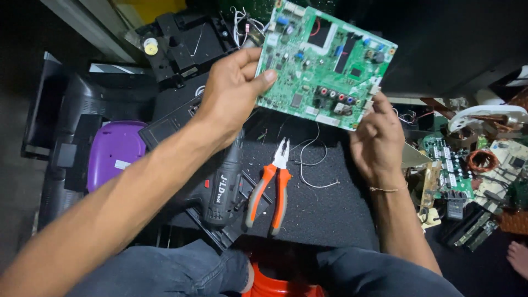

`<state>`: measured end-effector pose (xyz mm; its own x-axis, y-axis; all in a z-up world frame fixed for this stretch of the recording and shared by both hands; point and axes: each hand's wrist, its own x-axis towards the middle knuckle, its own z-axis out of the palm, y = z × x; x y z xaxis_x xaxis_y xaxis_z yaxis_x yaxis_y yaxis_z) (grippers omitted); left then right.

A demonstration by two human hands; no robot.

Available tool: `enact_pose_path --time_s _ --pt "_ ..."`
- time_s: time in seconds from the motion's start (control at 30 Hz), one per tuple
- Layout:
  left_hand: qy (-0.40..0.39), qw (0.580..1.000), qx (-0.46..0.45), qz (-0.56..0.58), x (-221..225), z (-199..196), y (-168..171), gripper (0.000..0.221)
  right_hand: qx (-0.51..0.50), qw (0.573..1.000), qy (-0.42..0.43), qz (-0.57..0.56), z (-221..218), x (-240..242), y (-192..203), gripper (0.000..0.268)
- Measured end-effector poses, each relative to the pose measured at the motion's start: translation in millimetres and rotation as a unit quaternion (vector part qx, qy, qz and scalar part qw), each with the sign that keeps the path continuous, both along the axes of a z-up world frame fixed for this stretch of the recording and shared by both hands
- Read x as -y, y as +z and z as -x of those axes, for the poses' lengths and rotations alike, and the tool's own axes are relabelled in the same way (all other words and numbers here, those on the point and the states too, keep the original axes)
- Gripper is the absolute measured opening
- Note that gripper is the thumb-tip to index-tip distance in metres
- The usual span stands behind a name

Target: Repairing electronic devices by handling wires with pliers, inspecting circuit boards, and examining a remote control.

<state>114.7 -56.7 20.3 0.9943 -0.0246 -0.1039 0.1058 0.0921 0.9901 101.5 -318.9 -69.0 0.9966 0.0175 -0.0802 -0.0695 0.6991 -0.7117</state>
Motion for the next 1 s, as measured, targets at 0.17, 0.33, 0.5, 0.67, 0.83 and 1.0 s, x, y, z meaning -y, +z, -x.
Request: enact_pose_path --time_s 0.17,0.33,0.5,0.67,0.83,1.0 --pt "-0.026 0.997 0.074 -0.007 -13 2 -37 0.031 -0.030 0.998 0.035 -0.036 -14 13 -34 0.026" --pt "-0.018 0.989 0.144 -0.018 -15 9 -45 0.028 -0.043 0.998 0.016 0.047 -30 20 -74 0.039" --pt "0.006 0.982 0.165 -0.087 -12 18 -58 0.026 -0.064 0.995 -0.005 0.070 -29 26 -104 0.032" --pt "0.012 0.979 0.159 -0.124 -15 19 -65 0.017 -0.061 0.993 -0.001 0.105 -28 22 -98 0.039" --pt "0.000 0.981 0.158 -0.111 -16 21 -65 0.015 -0.057 0.994 -0.021 0.092 6 -34 -1 0.043" --pt "-0.006 0.982 0.161 -0.099 -18 18 -69 0.011 -0.064 0.993 -0.031 0.092 -14 -3 -68 0.032"
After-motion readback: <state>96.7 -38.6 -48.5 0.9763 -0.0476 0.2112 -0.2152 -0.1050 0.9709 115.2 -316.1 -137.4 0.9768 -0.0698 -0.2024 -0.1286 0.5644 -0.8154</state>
